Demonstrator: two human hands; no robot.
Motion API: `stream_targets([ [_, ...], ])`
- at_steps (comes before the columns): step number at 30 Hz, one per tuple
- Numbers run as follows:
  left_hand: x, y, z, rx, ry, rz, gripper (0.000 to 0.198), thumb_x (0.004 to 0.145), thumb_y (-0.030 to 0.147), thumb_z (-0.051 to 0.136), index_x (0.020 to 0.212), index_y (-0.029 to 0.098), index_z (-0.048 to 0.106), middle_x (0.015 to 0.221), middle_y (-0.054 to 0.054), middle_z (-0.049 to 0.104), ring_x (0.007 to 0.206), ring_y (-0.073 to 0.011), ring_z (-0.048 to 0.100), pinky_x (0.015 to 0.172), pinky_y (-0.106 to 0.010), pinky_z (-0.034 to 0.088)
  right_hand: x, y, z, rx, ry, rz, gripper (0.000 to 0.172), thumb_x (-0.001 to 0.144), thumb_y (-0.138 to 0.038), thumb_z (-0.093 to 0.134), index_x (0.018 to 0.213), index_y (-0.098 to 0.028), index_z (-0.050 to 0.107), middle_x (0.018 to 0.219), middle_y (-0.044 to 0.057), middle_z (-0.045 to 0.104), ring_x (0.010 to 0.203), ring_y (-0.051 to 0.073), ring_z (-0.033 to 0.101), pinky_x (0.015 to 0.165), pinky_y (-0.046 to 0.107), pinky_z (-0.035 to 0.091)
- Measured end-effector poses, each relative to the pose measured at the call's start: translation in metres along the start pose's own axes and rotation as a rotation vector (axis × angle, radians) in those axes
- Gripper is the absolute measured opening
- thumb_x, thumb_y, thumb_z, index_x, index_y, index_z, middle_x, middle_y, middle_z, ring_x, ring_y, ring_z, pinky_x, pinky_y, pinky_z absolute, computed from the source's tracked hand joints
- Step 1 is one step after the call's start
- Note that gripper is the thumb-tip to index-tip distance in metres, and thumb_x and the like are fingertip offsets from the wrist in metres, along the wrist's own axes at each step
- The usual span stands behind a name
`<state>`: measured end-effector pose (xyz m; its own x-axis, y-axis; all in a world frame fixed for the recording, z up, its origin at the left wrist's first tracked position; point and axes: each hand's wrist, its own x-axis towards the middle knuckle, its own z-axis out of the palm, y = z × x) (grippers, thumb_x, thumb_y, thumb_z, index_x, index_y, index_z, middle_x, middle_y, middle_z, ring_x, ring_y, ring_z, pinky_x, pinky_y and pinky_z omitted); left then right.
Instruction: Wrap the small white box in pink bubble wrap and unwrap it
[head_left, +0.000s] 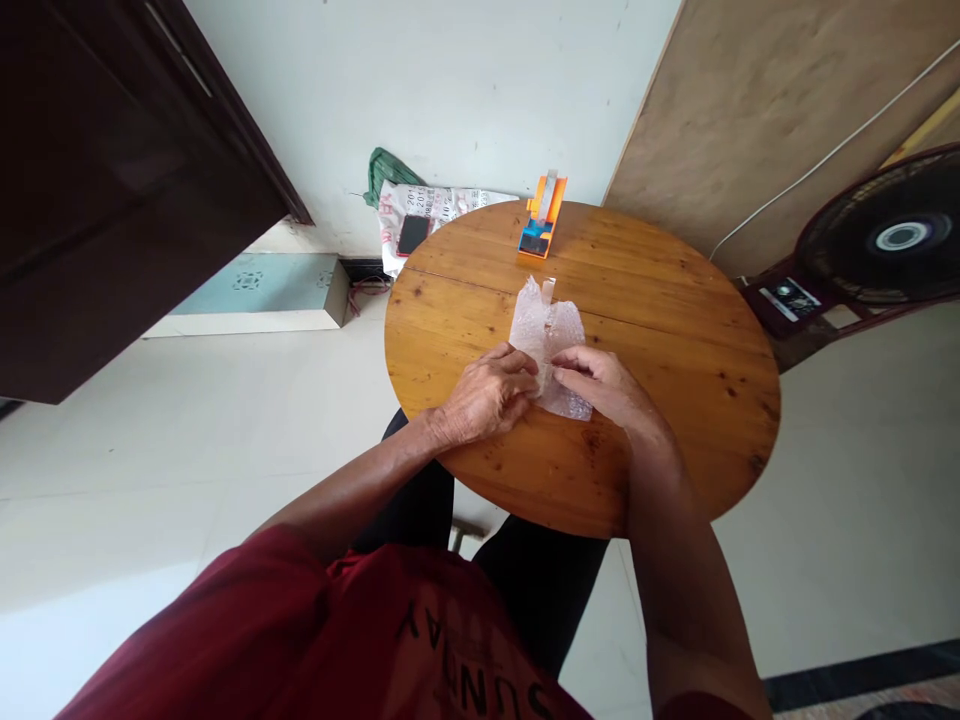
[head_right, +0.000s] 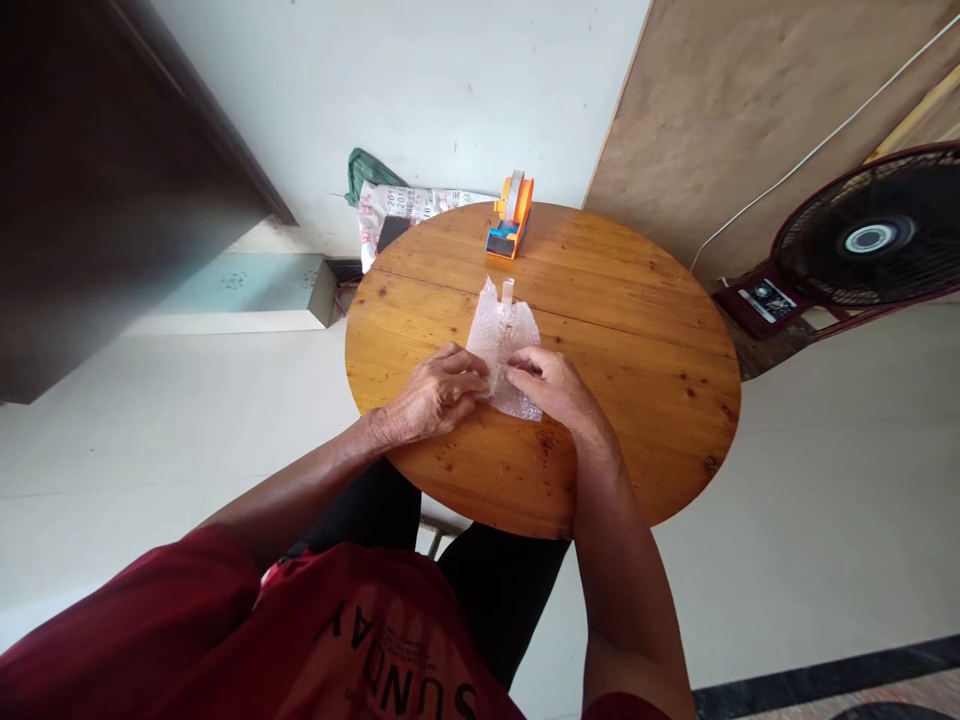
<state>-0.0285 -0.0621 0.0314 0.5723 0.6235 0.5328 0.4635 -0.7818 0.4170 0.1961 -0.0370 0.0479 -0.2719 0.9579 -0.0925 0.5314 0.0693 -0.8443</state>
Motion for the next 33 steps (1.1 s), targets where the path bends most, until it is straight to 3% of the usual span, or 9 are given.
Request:
stream_targets([
  [4,0.001,-0.01,0.005,-0.115,0.061,0.067,0.02,0.082,0.01,0.054,0.088,0.017,0.072,0.103,-0.007,0.073,0.094,-0.0209,0.06,0.087,-0.036,0.051,-0.001,0.005,-0.003,0.05,-0.018,-0.009,0.03,0.074,-0.036,0.07,0.099,-0.02,0.073,0.092,0.006,0.076,0.081,0.021,0.068,0.078,0.037,0.053],
  [10,0.0,-0.014,0.017,-0.136,0.112,0.059,0.017,0.083,0.014,0.052,0.083,0.019,0.068,0.102,-0.006,0.075,0.094,-0.0205,0.059,0.086,-0.035,0.051,0.0,0.01,-0.002,0.115,0.029,0.057,0.029,0.07,-0.038,0.075,0.093,-0.02,0.072,0.089,0.005,0.076,0.079,0.021,0.067,0.077,0.037,0.054],
  [20,0.002,-0.016,0.014,-0.137,0.01,0.029,0.019,0.086,0.017,0.05,0.083,0.02,0.069,0.106,-0.006,0.076,0.095,-0.0216,0.058,0.088,-0.035,0.051,-0.009,-0.002,0.0,-0.09,0.166,0.11,0.026,0.075,-0.044,0.069,0.085,-0.02,0.073,0.077,0.004,0.071,0.072,0.02,0.062,0.07,0.036,0.05],
  [23,0.002,-0.017,0.015,-0.141,-0.001,0.041,0.018,0.085,0.015,0.051,0.085,0.019,0.069,0.107,-0.006,0.075,0.097,-0.022,0.057,0.09,-0.036,0.051,-0.015,0.001,0.004,-0.16,0.247,0.087,0.024,0.073,-0.045,0.07,0.08,-0.022,0.072,0.097,0.008,0.071,0.094,0.026,0.065,0.086,0.041,0.051],
  [26,0.001,-0.018,0.016,-0.142,-0.006,0.045,0.017,0.086,0.016,0.051,0.085,0.019,0.068,0.107,-0.007,0.075,0.098,-0.0226,0.056,0.091,-0.036,0.051,-0.024,0.006,0.007,-0.172,0.332,0.098,0.024,0.072,-0.046,0.071,0.077,-0.023,0.07,0.126,0.011,0.064,0.122,0.031,0.057,0.104,0.046,0.044],
  [28,0.001,-0.018,0.017,-0.144,-0.003,0.048,0.017,0.086,0.015,0.051,0.085,0.019,0.068,0.107,-0.007,0.075,0.099,-0.0228,0.055,0.09,-0.036,0.051,-0.03,0.007,0.009,-0.164,0.389,0.13,0.027,0.071,-0.049,0.072,0.08,-0.023,0.07,0.135,0.012,0.059,0.127,0.031,0.054,0.108,0.047,0.042],
  [30,0.001,-0.019,0.018,-0.148,0.005,0.054,0.017,0.085,0.015,0.051,0.085,0.019,0.068,0.107,-0.007,0.074,0.099,-0.0225,0.055,0.09,-0.035,0.051,-0.035,0.005,0.01,-0.137,0.408,0.156,0.03,0.071,-0.051,0.071,0.08,-0.022,0.07,0.129,0.012,0.062,0.118,0.03,0.059,0.101,0.045,0.046],
  [33,0.0,-0.02,0.019,-0.147,0.019,0.066,0.017,0.086,0.015,0.052,0.084,0.018,0.068,0.106,-0.007,0.074,0.099,-0.0225,0.055,0.089,-0.035,0.051,-0.04,-0.002,0.013,-0.042,0.32,0.221,0.033,0.073,-0.052,0.07,0.085,-0.022,0.07,0.098,0.008,0.07,0.088,0.024,0.064,0.079,0.038,0.051],
])
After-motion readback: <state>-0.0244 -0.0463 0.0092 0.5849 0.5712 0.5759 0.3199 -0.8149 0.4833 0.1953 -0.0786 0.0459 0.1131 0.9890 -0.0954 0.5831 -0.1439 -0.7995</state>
